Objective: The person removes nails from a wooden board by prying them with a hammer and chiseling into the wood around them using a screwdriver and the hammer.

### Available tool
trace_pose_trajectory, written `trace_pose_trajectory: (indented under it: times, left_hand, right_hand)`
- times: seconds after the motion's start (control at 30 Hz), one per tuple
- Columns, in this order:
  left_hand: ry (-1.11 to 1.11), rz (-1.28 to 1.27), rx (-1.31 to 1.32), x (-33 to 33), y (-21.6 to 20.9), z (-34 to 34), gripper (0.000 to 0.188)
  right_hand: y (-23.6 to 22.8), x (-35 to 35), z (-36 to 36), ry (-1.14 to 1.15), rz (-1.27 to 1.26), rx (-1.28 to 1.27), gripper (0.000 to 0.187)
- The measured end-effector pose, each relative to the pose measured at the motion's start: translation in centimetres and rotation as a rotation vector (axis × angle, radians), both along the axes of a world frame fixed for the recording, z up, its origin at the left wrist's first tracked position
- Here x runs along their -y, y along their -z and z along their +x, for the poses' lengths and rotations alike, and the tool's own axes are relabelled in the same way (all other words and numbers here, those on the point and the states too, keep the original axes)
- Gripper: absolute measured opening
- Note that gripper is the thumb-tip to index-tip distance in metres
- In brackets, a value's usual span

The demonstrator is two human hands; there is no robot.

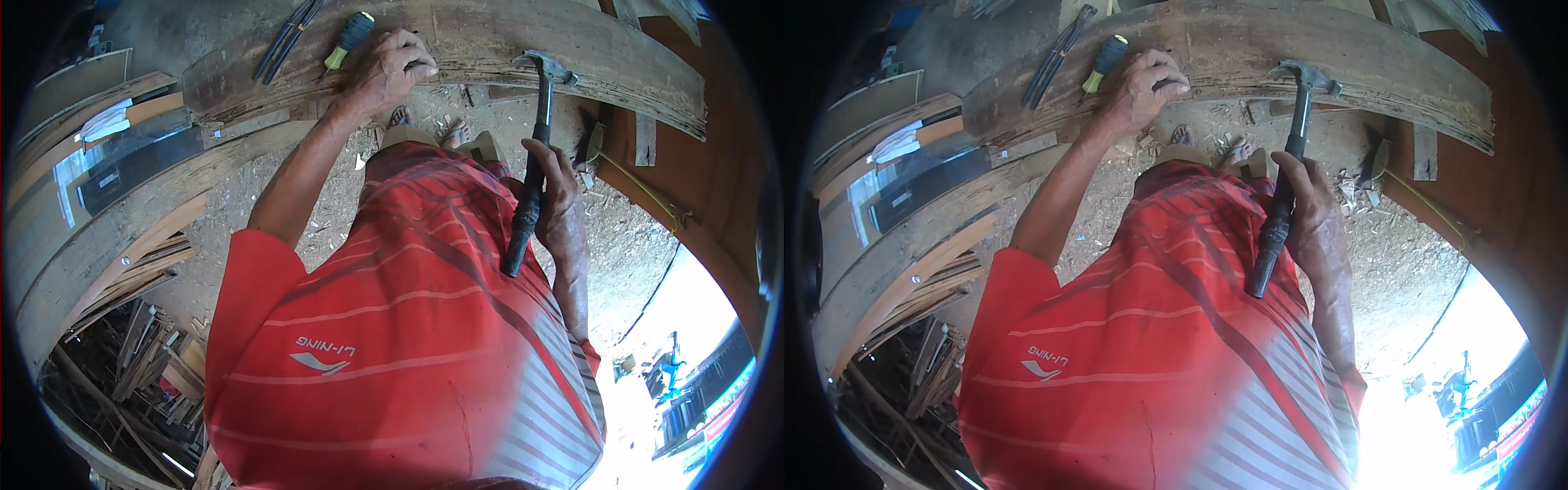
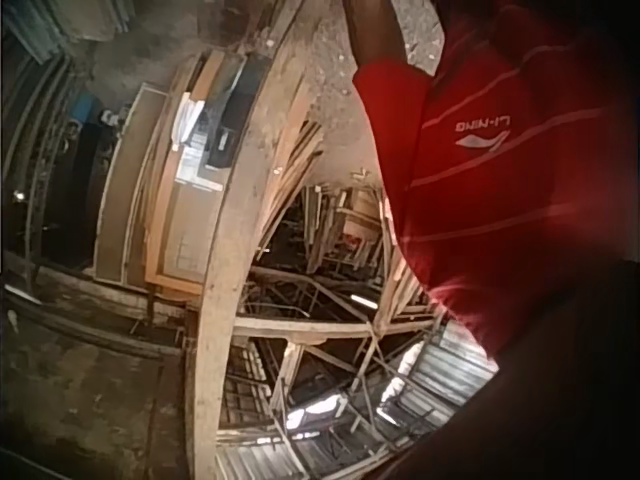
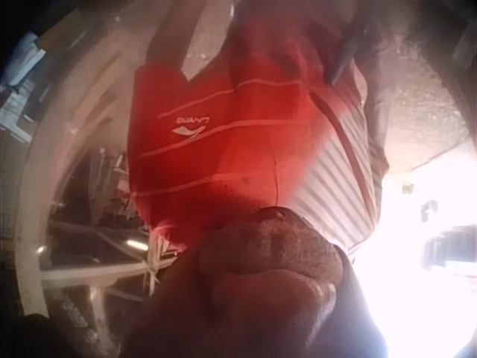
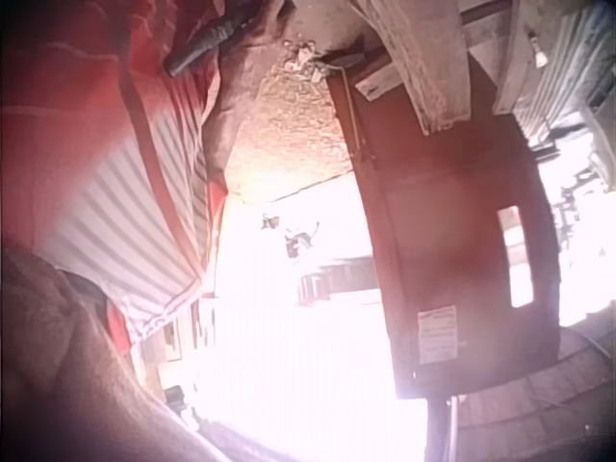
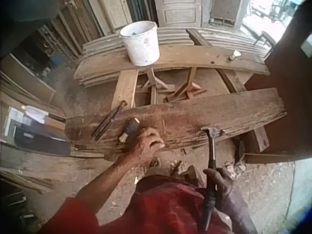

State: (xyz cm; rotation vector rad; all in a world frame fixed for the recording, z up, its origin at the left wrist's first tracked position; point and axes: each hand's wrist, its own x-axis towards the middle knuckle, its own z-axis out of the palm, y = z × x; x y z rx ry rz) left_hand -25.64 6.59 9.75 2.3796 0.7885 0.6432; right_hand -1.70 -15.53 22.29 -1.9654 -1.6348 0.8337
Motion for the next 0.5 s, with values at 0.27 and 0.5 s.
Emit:
trace_pose_trajectory:
  times: [0.27, 0.5]
  left_hand:
    - [-0.198, 0.082, 0.109, 2.9, 1.1, 0.0, 0.012]
    - [-0.515, 0.063, 0.078, 5.7, 1.8, 0.4, 0.01]
  right_hand:
    - [1.4, 0.7, 2.8, 0.004, -0.029, -0.235, 0.049]
    - [2.4, 1.9, 3.5, 0.365, -0.089, -1.034, 0.035]
